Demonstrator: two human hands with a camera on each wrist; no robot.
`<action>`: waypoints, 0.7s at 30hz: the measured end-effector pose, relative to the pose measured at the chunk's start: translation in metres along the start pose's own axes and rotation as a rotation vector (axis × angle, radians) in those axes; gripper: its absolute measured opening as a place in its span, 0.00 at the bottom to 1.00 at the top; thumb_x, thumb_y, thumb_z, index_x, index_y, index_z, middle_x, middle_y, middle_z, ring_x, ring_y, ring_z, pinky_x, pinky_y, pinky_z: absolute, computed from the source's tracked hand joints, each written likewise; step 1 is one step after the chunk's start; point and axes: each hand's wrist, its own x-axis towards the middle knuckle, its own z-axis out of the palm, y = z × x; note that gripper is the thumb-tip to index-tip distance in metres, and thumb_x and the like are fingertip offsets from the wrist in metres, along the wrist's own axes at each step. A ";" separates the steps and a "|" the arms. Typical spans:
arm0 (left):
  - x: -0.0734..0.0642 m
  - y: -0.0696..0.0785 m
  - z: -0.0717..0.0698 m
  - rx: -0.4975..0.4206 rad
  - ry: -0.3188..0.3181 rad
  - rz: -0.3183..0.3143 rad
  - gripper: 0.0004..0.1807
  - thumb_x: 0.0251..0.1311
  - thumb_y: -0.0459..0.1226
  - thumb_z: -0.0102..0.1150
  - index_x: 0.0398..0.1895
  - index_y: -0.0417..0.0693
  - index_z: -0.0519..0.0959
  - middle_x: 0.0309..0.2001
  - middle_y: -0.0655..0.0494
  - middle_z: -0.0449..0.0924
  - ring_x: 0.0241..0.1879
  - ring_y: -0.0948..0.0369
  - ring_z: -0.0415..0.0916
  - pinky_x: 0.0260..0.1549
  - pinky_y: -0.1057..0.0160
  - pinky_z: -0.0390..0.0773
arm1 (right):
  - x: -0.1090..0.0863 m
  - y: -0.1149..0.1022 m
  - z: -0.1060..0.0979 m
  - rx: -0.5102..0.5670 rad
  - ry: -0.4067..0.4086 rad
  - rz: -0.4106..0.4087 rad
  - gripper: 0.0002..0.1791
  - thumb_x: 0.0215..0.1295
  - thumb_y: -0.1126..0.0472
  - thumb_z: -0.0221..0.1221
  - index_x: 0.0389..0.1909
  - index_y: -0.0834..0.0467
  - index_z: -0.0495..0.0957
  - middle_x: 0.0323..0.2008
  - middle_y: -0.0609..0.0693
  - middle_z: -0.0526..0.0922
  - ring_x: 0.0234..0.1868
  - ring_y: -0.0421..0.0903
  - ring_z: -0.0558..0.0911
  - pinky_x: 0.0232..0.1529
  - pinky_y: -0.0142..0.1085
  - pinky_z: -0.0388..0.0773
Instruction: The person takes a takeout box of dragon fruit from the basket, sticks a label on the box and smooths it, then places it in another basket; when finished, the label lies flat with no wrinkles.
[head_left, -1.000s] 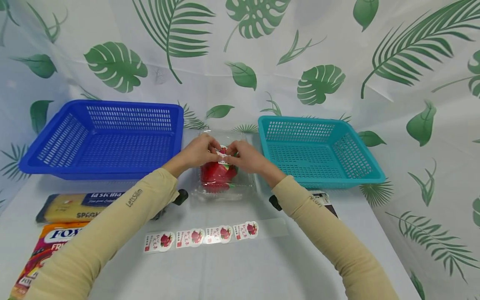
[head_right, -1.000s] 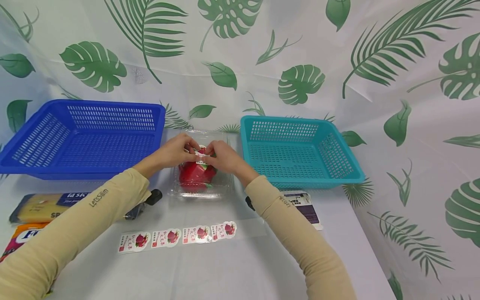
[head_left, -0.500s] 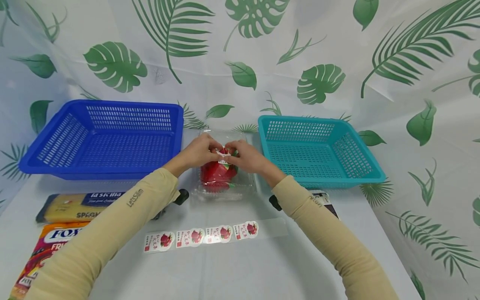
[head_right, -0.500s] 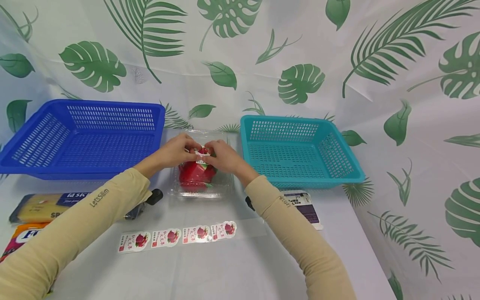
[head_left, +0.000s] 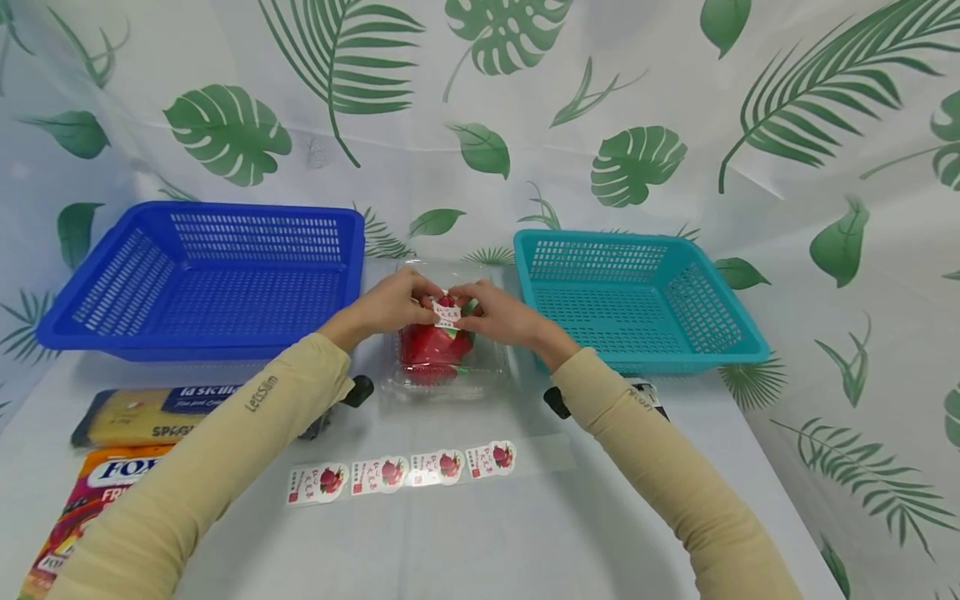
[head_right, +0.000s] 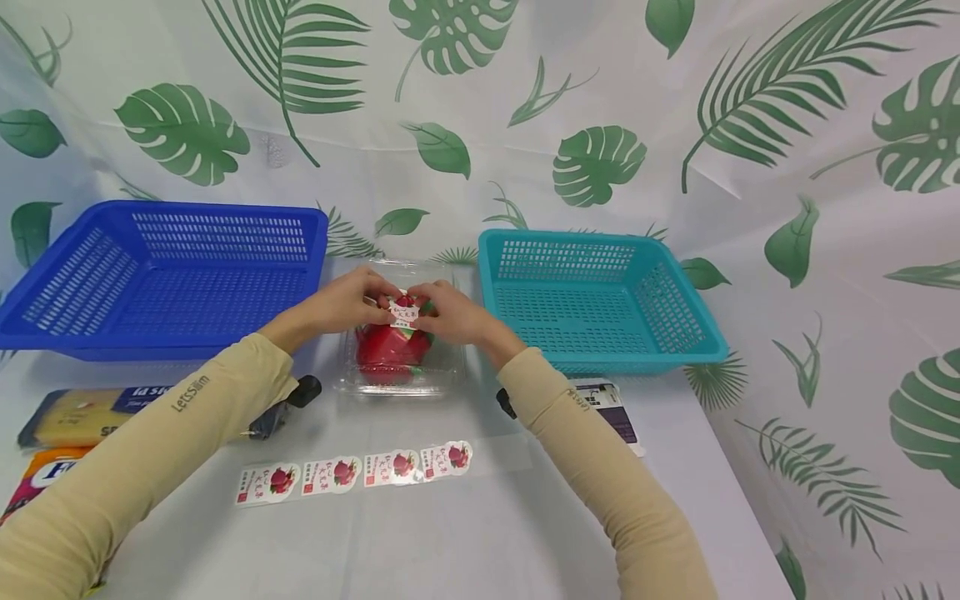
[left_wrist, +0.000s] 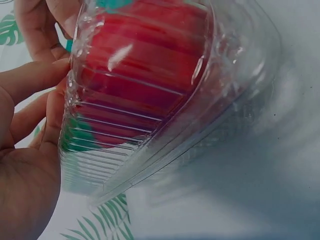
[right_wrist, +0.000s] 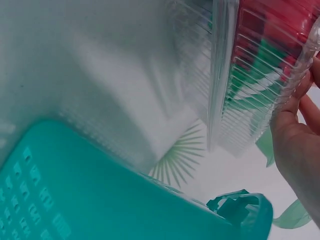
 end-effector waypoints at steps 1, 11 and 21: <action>0.000 0.000 0.000 -0.001 0.001 0.000 0.19 0.59 0.33 0.65 0.55 0.38 0.79 0.46 0.45 0.68 0.44 0.53 0.69 0.38 0.62 0.74 | 0.000 0.000 0.000 0.012 -0.003 -0.001 0.29 0.70 0.64 0.57 0.70 0.61 0.63 0.56 0.57 0.70 0.51 0.52 0.76 0.47 0.38 0.79; 0.000 0.001 0.002 0.054 0.016 0.027 0.19 0.57 0.35 0.68 0.51 0.37 0.80 0.46 0.45 0.68 0.44 0.54 0.68 0.37 0.62 0.74 | 0.006 0.002 0.002 0.053 0.008 -0.006 0.25 0.68 0.61 0.60 0.64 0.63 0.67 0.54 0.56 0.74 0.47 0.51 0.78 0.46 0.36 0.80; 0.003 -0.004 -0.007 -0.065 -0.094 0.070 0.20 0.58 0.26 0.64 0.55 0.34 0.79 0.38 0.47 0.74 0.39 0.56 0.74 0.36 0.65 0.75 | 0.003 0.007 0.000 0.104 -0.022 -0.012 0.23 0.70 0.66 0.56 0.65 0.62 0.66 0.56 0.56 0.72 0.46 0.50 0.78 0.46 0.38 0.79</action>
